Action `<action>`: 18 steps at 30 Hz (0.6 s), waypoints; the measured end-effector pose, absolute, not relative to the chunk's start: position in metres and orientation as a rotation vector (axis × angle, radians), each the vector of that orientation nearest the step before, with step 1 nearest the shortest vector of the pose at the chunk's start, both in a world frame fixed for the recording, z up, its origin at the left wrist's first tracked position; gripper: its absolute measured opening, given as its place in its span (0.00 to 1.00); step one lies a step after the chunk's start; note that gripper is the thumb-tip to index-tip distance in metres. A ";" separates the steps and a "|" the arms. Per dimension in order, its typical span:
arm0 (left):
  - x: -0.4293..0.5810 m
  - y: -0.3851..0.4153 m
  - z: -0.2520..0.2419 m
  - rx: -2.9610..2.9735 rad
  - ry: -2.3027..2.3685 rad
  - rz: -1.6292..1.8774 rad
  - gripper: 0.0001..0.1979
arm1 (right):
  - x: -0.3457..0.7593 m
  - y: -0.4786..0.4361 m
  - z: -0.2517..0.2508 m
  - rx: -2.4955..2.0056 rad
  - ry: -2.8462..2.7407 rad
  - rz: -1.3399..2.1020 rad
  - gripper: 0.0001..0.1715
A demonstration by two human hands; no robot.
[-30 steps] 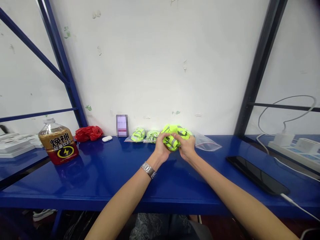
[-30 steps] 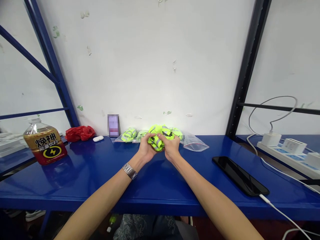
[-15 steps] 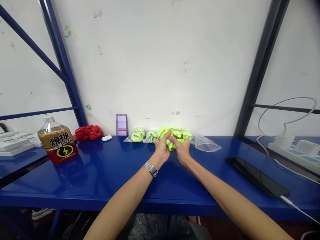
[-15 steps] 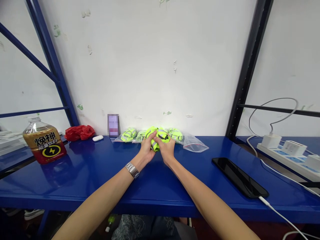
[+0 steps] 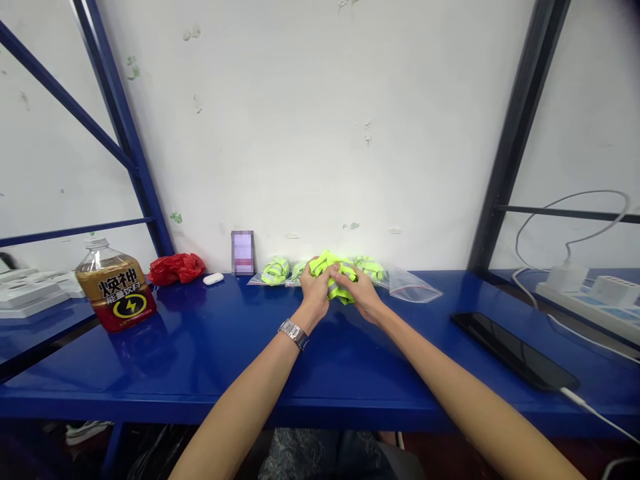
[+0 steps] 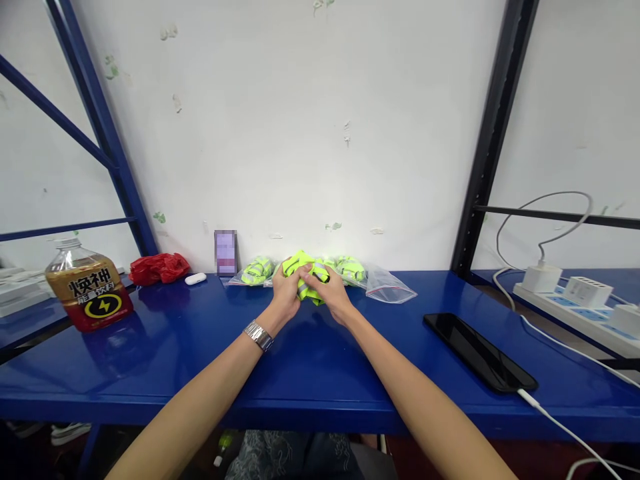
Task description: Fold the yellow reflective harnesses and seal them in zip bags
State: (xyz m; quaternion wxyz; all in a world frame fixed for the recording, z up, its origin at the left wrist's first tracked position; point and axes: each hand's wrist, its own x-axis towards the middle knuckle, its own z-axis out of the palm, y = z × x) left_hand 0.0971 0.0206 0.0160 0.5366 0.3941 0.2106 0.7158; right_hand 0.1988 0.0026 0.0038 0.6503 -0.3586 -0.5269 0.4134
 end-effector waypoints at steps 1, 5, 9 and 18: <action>0.097 0.020 0.015 1.016 0.489 1.692 0.26 | 0.198 0.002 0.001 -0.725 -1.165 1.034 0.30; 0.099 0.014 0.011 1.164 0.463 1.574 0.26 | 0.195 -0.002 -0.008 -0.545 -1.036 1.227 0.28; 0.103 0.007 0.010 1.125 0.450 1.556 0.25 | 0.192 -0.006 -0.009 -0.462 -0.993 1.275 0.26; 0.106 0.013 0.009 1.130 0.411 1.555 0.19 | 0.183 -0.011 -0.001 -0.432 -0.898 1.271 0.25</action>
